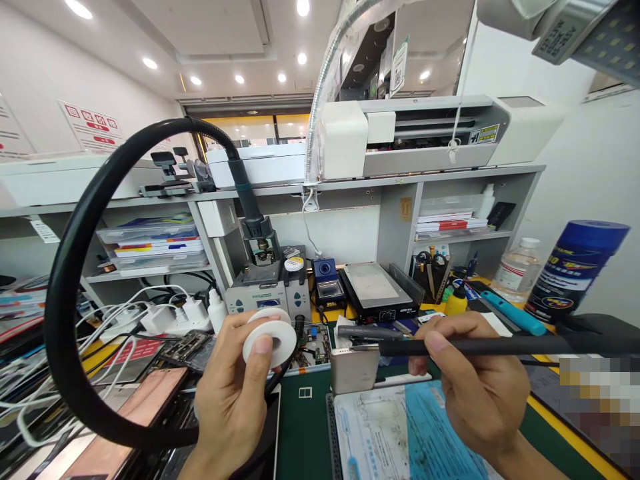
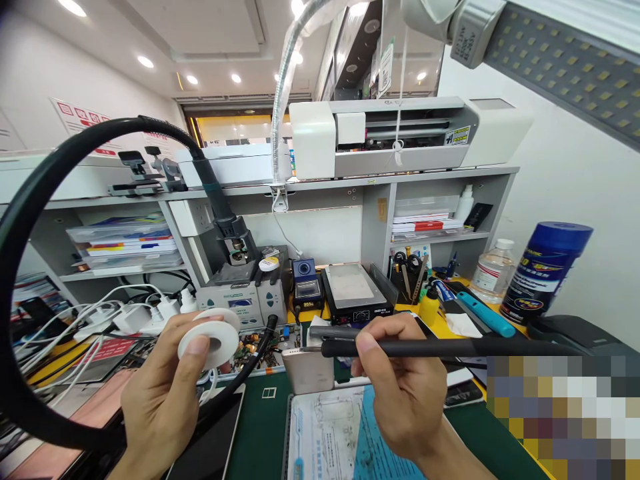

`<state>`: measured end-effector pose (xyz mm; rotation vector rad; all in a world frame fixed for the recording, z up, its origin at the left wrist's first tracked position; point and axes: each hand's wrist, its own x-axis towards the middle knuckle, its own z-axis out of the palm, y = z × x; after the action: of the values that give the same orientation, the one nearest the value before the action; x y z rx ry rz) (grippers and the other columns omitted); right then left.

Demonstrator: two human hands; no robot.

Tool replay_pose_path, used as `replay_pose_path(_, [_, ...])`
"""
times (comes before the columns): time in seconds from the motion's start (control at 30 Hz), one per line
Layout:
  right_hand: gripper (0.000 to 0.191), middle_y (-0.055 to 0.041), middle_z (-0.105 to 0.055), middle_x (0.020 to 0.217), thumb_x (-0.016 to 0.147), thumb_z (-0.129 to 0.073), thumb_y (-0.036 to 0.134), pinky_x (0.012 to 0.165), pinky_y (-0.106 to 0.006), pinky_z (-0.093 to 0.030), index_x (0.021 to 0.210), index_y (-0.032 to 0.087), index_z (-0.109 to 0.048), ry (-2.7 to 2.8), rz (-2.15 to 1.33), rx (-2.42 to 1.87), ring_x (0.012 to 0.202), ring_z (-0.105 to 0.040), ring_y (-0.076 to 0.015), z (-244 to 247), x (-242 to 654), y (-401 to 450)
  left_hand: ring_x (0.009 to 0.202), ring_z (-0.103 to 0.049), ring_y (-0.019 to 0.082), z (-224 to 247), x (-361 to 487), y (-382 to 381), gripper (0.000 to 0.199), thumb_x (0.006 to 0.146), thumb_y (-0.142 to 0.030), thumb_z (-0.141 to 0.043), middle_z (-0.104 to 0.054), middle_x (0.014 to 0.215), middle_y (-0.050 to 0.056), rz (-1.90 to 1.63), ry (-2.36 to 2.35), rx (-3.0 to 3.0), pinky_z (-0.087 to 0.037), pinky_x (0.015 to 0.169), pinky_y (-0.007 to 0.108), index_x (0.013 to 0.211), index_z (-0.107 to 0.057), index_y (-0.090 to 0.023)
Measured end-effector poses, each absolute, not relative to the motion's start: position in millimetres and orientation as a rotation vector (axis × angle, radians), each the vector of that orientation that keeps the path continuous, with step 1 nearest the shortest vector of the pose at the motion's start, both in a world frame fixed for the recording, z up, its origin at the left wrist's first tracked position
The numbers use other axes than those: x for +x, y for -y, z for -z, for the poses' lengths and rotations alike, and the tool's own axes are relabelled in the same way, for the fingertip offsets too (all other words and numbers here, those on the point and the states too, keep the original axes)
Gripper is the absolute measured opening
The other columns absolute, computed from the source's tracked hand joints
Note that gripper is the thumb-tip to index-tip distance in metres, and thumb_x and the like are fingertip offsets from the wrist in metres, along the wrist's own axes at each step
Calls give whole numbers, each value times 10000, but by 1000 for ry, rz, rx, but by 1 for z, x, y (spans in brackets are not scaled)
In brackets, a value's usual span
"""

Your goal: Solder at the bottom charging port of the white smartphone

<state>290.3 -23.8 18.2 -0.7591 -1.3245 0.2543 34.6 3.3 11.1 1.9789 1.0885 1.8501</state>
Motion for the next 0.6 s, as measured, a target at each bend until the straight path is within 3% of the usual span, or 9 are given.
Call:
replay_pose_path(0.33, [164, 26, -615, 676, 997, -601, 222, 488, -247, -520, 833, 228, -614, 1310, -266, -760, 534, -631, -128, -19, 291, 24, 935, -632, 167, -10, 35, -7, 218, 1043, -305, -508, -620, 1185, 45, -1829, -1086, 1961, -564, 591, 202, 1160, -692, -290])
replay_pose_path(0.5, [144, 20, -634, 729, 988, -621, 236, 485, -261, -528, 844, 233, -624, 1278, -305, -753, 517, -627, -124, -19, 290, 24, 1000, -612, 187, -7, 32, -7, 216, 1037, -293, -518, -624, 1186, 49, -1846, -1085, 2001, -565, 728, 250, 1168, -690, -283])
replay_pose_path(0.6, [146, 20, -630, 692, 990, -623, 257, 488, -269, -537, 846, 238, -631, 1286, -309, -762, 530, -630, -140, -18, 291, 24, 997, -610, 198, -5, 32, -8, 221, 1036, -292, -513, -612, 1197, 57, -1829, -1059, 1978, -570, 723, 269, 1171, -687, -281])
